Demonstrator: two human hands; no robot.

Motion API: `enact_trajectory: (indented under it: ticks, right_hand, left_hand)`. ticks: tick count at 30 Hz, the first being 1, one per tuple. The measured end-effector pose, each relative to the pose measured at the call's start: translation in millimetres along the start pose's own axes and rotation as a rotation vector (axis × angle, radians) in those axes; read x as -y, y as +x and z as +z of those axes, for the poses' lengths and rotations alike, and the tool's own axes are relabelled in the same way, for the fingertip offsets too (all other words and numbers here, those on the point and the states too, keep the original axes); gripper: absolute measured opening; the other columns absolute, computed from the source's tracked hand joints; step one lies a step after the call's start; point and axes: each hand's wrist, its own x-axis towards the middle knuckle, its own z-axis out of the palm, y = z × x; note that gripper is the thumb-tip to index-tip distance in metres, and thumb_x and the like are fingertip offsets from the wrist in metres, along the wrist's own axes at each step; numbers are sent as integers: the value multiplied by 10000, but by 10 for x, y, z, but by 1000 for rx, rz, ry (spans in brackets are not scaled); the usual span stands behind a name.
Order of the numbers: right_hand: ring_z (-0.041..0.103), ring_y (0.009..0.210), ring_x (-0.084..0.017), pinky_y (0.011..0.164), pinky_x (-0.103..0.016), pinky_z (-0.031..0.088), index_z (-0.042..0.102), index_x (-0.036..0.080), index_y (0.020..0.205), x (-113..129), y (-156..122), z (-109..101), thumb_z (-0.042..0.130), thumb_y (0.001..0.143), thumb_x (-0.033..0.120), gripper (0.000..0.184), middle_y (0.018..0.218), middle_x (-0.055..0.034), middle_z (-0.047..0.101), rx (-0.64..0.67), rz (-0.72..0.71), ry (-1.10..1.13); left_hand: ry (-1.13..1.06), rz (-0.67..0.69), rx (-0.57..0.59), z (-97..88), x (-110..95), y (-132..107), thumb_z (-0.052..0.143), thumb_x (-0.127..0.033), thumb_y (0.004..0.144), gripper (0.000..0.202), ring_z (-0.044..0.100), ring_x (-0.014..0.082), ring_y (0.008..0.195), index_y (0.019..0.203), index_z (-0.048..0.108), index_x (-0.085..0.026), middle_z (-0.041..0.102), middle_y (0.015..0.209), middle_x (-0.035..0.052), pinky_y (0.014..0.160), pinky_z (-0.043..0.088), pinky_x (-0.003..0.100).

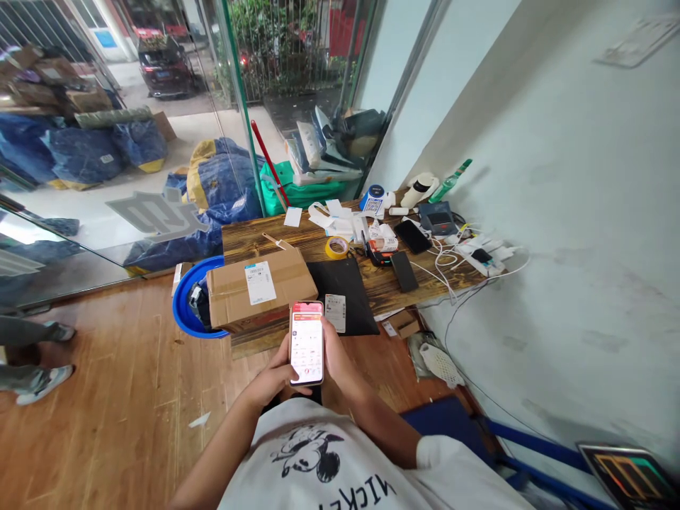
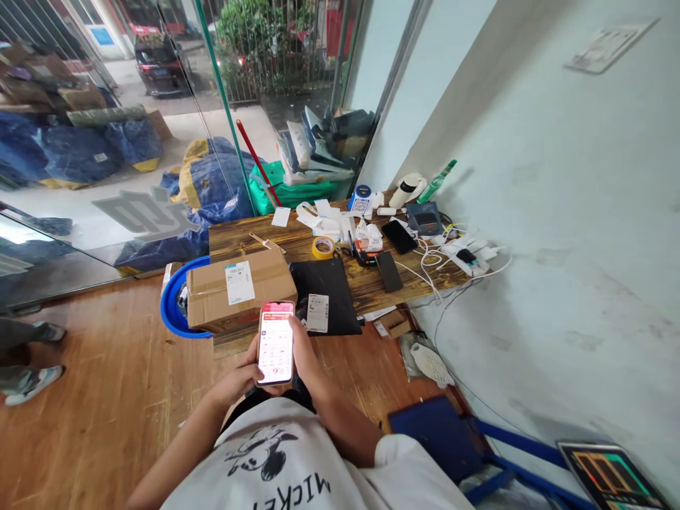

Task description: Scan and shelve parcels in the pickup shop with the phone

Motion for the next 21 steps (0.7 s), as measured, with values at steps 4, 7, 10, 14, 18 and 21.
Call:
enact_trajectory:
  ticks: [4,7,10,14,18,21]
  right_hand:
    - [641,964,-258,869,-367,480,648,203,1018,58,-164,-17,600,770,466,365,994,-49,728,85,-47,-58]
    - [620,1036,-272,911,-385,473,647,226,1039,123,-255,-8,616,735,373,338,1066,-39,717,150,-73,-93]
    - [627,1014,-266,887,-388,493,624,241,1074,158,-289,12,594,720,325,365,1078,-27,712,193,-82,-113]
    - [634,987,-255,867,-386,507,590,242,1130,164,-293,35,553,724,309,413,1086,-28,706,222,-88,-126]
    - [635,986,-253,879,-389,507,575,242,1151,169,-304,38,550,740,308,418,1090,-35,702,240,-80,-149]
    - [621,1026,-248,921,-385,490,576,245,1147,162,-307,32,545,752,290,398,1124,-35,687,249,-106,-167]
  left_hand:
    - [-58,22,-35,4,-51,-25,550,-79,548,1113,562,302,1072,1513,107,-411,467,1420,30,668,586,362]
    - [-44,63,-50,13,-88,-36,570,-80,561,1134,573,300,1060,1508,61,-441,441,1444,31,639,594,353]
    - [-21,93,-50,17,-103,-41,604,-81,581,1138,589,297,1025,1509,50,-439,449,1438,50,614,598,347]
    - [10,99,-65,24,-128,-52,612,-67,608,1097,595,299,1008,1519,94,-390,524,1352,74,617,602,349]
    - [-91,91,-35,38,-155,-55,551,-133,649,1019,602,299,1004,1515,88,-402,476,1406,73,590,602,363]
    - [-75,91,-67,52,-155,-45,574,-160,692,968,617,280,951,1509,118,-408,502,1370,77,563,599,350]
